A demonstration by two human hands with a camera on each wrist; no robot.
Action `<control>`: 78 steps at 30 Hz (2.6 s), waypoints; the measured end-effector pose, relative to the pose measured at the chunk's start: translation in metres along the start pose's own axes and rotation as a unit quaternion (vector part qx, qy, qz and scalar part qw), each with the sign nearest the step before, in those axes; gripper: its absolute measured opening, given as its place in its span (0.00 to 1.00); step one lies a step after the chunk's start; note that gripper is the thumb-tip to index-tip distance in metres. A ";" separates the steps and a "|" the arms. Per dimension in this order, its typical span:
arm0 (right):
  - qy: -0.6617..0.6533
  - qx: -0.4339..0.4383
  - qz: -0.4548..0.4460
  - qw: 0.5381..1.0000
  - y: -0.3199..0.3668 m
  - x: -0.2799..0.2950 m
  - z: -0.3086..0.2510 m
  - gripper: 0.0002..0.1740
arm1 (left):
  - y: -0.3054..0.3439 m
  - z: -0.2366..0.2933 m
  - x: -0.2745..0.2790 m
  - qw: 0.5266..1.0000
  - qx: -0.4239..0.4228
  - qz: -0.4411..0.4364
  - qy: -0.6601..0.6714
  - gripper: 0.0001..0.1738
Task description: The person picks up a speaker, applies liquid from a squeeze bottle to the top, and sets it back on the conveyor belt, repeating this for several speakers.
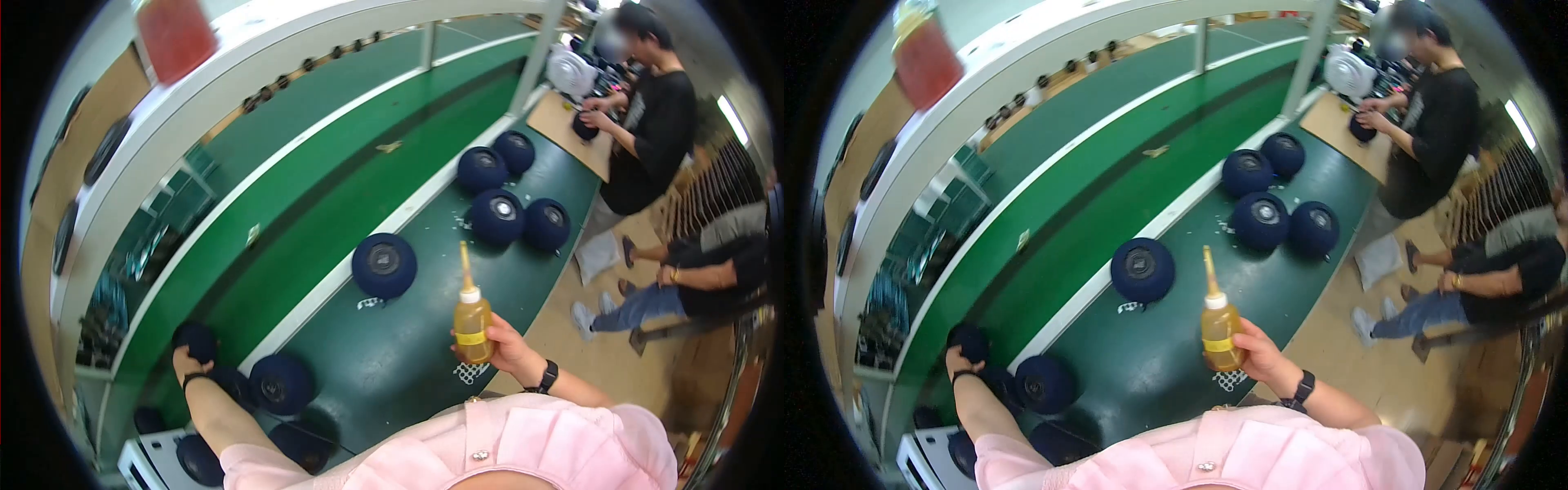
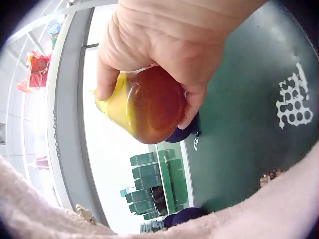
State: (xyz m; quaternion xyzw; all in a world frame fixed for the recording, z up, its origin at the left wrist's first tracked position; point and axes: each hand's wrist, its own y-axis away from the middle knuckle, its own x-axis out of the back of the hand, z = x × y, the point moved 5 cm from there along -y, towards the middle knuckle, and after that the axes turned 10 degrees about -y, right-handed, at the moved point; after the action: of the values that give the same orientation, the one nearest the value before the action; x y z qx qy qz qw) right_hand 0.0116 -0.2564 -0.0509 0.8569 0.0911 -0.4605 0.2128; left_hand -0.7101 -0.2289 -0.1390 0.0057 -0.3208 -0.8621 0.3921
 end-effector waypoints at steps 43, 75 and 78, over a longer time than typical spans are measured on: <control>0.025 -0.014 -0.045 0.999 0.078 0.015 -0.017 0.34 | 0.189 -0.023 -0.120 0.917 -0.178 -0.066 -0.351 0.29; -0.057 -0.083 -0.100 0.990 0.115 0.048 -0.029 0.37 | 0.471 -0.064 -0.346 0.691 -0.611 -0.131 -0.364 0.12; -0.022 -0.095 -0.096 0.991 0.114 0.046 -0.029 0.39 | 0.477 -0.065 -0.360 0.661 -0.615 -0.157 -0.400 0.11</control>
State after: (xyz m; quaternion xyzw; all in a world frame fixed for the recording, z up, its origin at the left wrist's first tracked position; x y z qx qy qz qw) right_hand 0.0987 -0.3472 -0.0429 0.8099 0.2119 -0.4866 0.2500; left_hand -0.1231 -0.2522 -0.0112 -0.5316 0.1621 -0.8313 -0.0009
